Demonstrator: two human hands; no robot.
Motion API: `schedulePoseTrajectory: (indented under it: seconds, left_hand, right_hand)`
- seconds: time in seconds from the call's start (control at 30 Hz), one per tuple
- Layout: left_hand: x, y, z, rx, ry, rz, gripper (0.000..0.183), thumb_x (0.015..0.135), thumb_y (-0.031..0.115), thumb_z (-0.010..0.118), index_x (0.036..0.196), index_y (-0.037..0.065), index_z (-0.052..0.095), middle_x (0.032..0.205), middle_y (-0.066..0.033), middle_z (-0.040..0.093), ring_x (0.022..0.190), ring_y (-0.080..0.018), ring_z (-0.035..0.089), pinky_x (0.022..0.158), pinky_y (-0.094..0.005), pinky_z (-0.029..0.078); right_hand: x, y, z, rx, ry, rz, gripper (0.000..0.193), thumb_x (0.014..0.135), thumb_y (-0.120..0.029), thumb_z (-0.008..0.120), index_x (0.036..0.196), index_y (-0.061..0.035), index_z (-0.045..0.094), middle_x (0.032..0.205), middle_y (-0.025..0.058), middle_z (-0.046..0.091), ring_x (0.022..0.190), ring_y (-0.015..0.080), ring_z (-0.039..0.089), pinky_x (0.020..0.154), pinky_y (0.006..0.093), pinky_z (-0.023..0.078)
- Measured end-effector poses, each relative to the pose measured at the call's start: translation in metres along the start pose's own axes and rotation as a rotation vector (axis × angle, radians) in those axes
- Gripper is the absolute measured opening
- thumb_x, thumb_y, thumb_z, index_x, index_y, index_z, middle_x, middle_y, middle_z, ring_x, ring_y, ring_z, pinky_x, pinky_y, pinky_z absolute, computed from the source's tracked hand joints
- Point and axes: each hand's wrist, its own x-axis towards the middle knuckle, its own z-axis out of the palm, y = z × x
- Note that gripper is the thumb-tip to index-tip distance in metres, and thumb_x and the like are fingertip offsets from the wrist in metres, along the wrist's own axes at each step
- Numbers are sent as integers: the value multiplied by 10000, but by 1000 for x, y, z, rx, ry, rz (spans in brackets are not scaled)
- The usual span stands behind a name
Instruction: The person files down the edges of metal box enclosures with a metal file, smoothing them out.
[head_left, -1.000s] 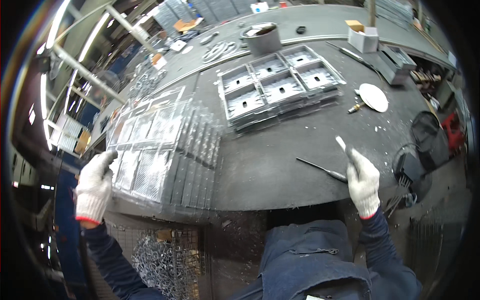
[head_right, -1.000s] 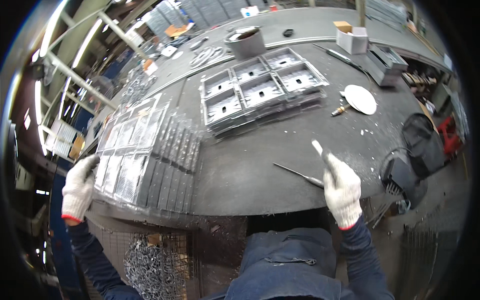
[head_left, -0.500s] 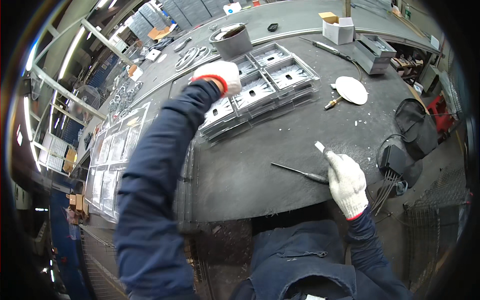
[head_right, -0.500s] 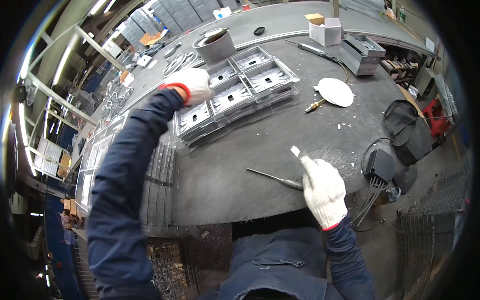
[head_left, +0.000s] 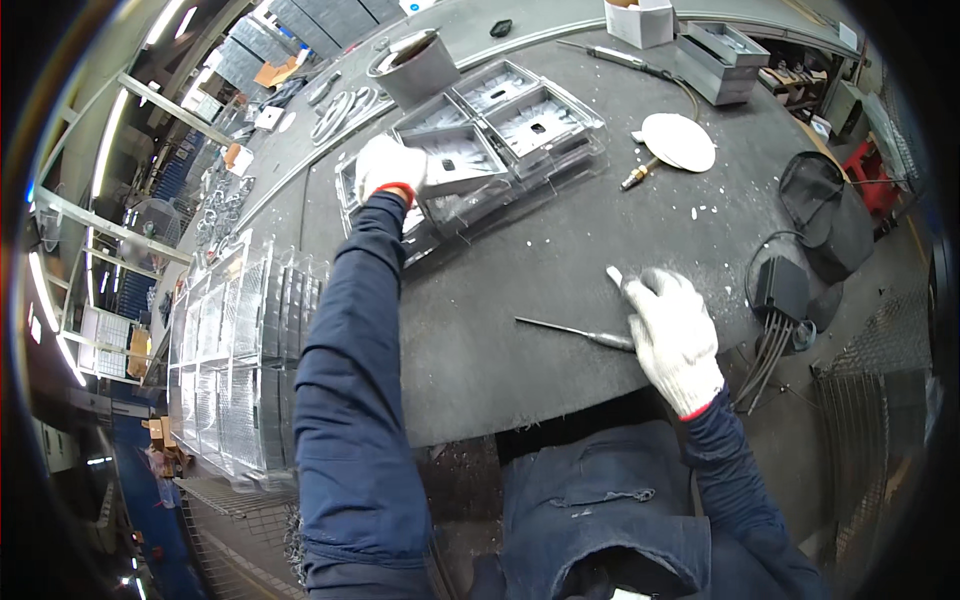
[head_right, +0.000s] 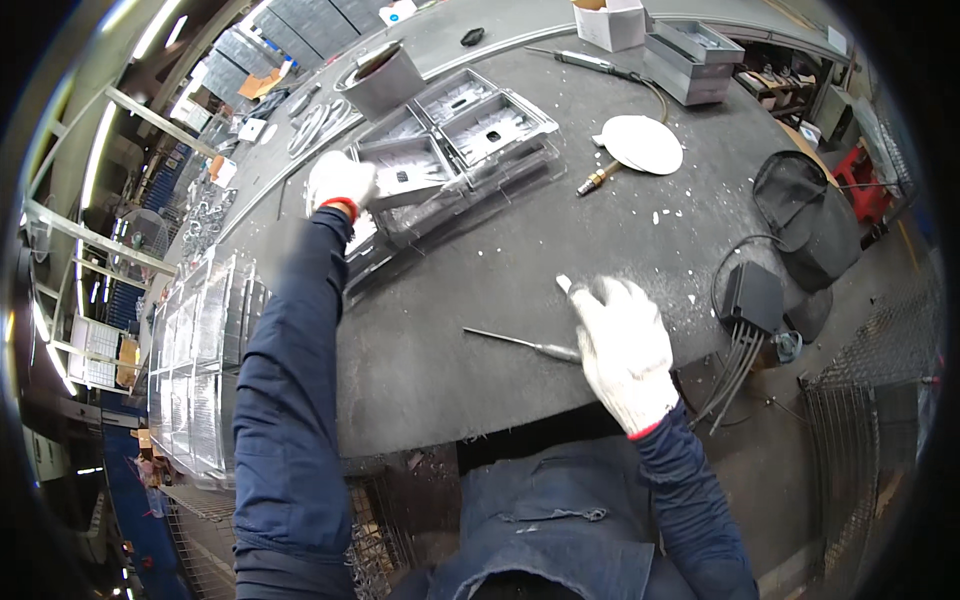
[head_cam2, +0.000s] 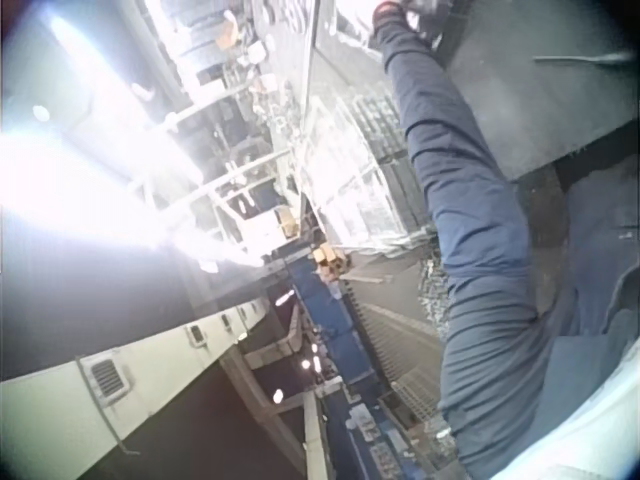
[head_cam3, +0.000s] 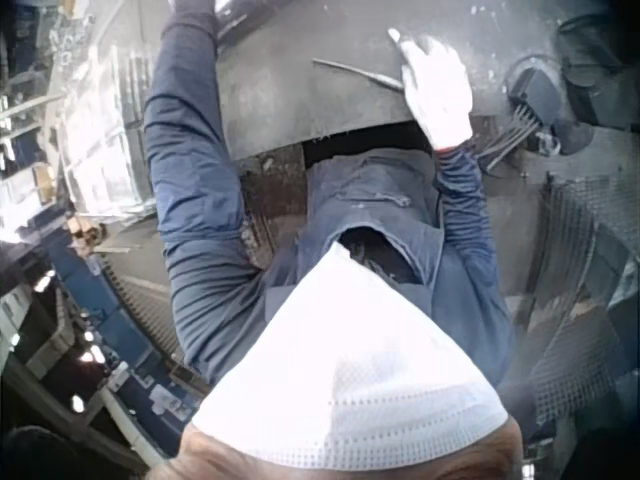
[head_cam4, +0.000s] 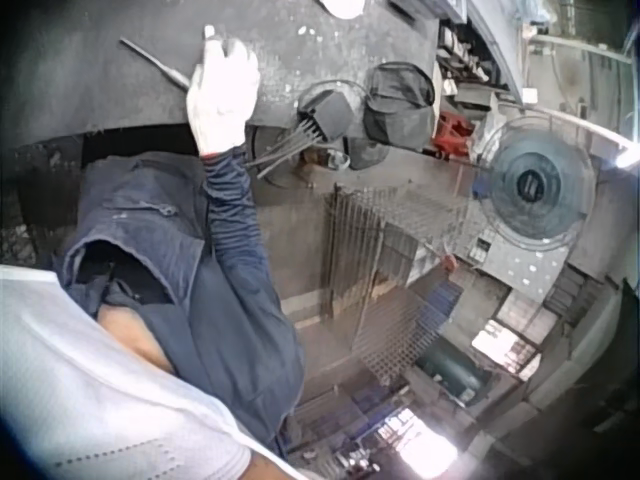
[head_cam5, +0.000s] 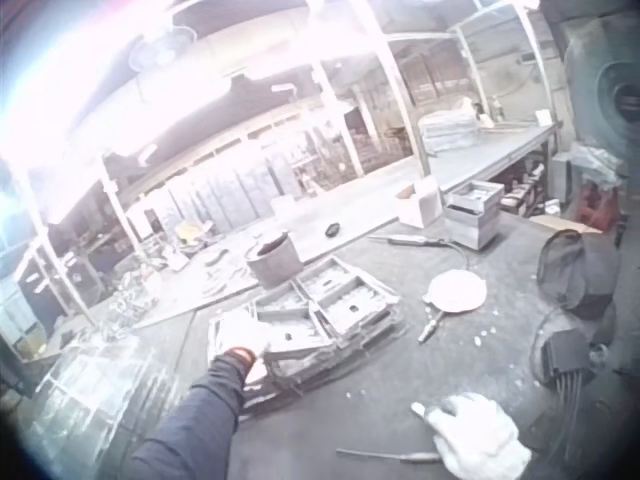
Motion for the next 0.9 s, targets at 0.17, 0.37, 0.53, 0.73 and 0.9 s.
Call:
schedulePoseTrajectory:
  seconds: [0.17,0.37,0.53,0.73,0.9]
  left_hand:
    - [-37,-7,-58,-289,461,89,526,894,243,729,1334,-43,702,1218,-306,791,1139,-482,771,1051,-512,601]
    - [-177,-39,-62,-763,550,61,520,1013,91,649,1509,-66,649,1411,-244,742,1309,-320,726,1188,-430,541]
    - [-297,-41,-39,-1152,484,-79,532,973,-80,607,1502,-53,655,1443,-166,728,1346,-274,685,1229,-426,503]
    - [-334,-66,-40,-980,344,-51,595,936,-131,680,1515,-5,643,1365,-104,709,1236,-208,677,1172,-387,535]
    - [-319,-90,-50,-642,271,194,373,967,-51,761,1335,12,765,1224,-160,788,1108,-289,792,1000,-410,633]
  right_hand:
    - [-7,-21,-6,11,183,-12,524,866,-59,838,1379,-102,740,1311,209,715,1312,445,674,1135,524,561]
    - [-9,-47,-3,159,-44,-218,459,834,-59,843,1284,-60,756,1088,97,724,1012,327,714,1013,473,584]
    - [-12,-34,20,88,-12,-231,406,850,-36,809,1253,-47,763,1022,100,725,951,330,709,845,471,574]
    - [-24,-49,13,25,-41,-255,305,851,-34,815,1149,-95,792,1019,75,740,964,294,714,893,433,560]
    - [-35,-50,4,-31,-92,-208,282,856,-63,826,1129,-119,779,1099,76,743,1038,300,712,938,433,559]
